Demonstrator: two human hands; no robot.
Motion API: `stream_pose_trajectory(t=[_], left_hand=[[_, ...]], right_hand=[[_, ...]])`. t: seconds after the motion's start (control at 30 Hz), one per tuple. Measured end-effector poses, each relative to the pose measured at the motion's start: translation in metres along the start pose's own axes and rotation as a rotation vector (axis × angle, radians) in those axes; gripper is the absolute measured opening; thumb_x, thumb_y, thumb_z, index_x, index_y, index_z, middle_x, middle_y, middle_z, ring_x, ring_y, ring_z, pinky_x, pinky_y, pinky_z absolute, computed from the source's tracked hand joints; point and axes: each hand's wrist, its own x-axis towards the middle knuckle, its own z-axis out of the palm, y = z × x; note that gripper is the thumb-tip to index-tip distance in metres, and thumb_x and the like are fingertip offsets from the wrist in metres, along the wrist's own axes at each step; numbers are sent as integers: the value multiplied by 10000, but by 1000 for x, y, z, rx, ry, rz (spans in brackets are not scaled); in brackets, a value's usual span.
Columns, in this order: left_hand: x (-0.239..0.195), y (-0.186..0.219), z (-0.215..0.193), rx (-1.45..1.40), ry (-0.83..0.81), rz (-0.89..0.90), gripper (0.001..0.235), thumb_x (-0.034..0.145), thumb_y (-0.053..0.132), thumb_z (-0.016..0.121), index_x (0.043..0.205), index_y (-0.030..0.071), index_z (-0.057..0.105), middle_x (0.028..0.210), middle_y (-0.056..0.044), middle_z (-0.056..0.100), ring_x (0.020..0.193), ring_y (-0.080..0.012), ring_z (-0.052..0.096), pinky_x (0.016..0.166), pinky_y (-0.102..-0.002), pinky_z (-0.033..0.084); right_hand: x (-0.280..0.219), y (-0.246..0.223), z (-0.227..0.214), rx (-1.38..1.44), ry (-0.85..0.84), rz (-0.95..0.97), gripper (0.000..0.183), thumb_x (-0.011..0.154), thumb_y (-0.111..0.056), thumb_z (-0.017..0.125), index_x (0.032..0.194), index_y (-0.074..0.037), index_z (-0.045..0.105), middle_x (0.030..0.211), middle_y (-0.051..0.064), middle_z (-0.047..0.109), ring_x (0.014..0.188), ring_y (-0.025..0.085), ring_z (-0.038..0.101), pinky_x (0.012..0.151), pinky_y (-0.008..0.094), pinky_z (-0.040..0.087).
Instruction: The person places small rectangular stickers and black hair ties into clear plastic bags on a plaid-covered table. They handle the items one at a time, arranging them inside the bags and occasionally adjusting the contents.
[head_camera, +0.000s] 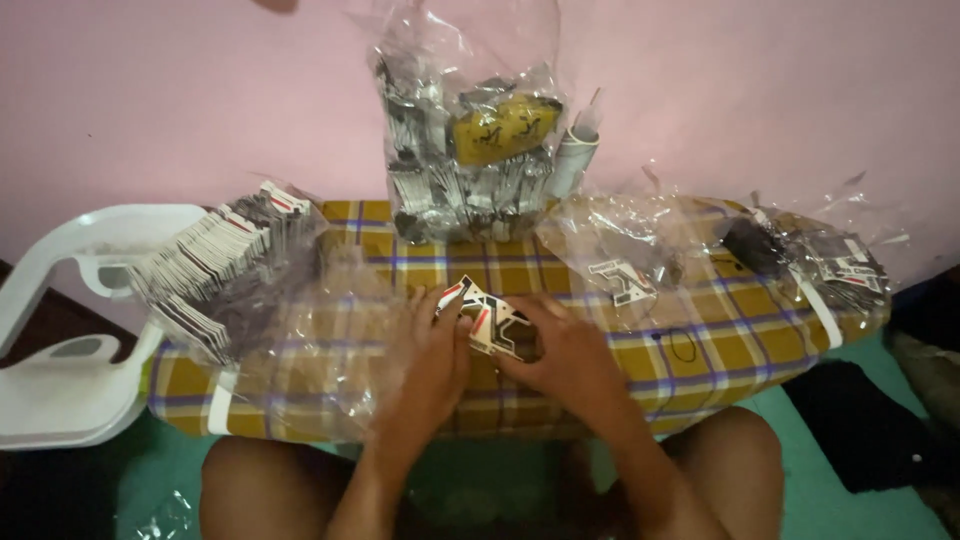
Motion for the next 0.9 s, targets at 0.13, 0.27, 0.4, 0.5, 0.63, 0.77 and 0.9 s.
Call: stream_pose_trajectory(t=[0.13,0.27,0.4,0.5,0.63,0.77,0.9], left_hand=[[9,1,-2,-56,116,87,287,895,428,694,1060,198,742,1094,-32,706,1032,-307,643,898,-457,480],[2,4,-7,-153,-34,-12,571,768,276,862,1280,148,645,1112,-140,719,1031,-405,625,908,-532,461],[10,3,-9,-212,-199,-246,710,755,322,883,1391,210,588,1189,-73,687,1206,-405,555,1053,-540,400],[16,7,-12,-239,-306,-312,719,787,328,847,1440,216,569,1185,-39,655,1236,-356,526,1062,-499,391],[20,7,-16,-319,-319,-285,644,865,310,748,1451,183,514,1119,-29,633,1064,-243,541,957,-404,399],[15,7,-17,-464,-213,-250,479,844,175,720,1295,159,558,1050,-45,671,966,-235,588,840,-378,446],[13,10,-20,-392,-180,-188,443,858,206,719,1271,154,568,1016,-34,647,952,-241,565,851,-375,413]], right_hand=[[-3,-11,-7,-60,33,-43,710,820,-494,742,1466,-265,556,1366,59,637,1111,379,688,903,514,558],[-9,-19,-12,-94,-19,-107,676,922,-483,685,1500,-168,534,1471,165,563,1272,412,600,1017,523,491],[-30,7,-61,-10,127,-79,481,825,-312,795,1296,-241,726,1140,214,733,1064,477,678,939,572,516],[-41,57,-99,-55,213,96,166,860,-203,768,978,-284,853,896,42,816,930,348,752,895,436,579],[-49,93,-122,-291,183,484,238,911,-295,647,1072,-292,823,980,39,799,944,323,729,793,475,522],[-52,98,-132,-194,10,710,239,942,-310,666,1057,-214,852,1018,50,824,965,287,741,785,445,522],[-54,122,-124,-210,37,629,230,943,-288,663,1081,-265,846,1065,-10,817,946,259,747,776,431,528]])
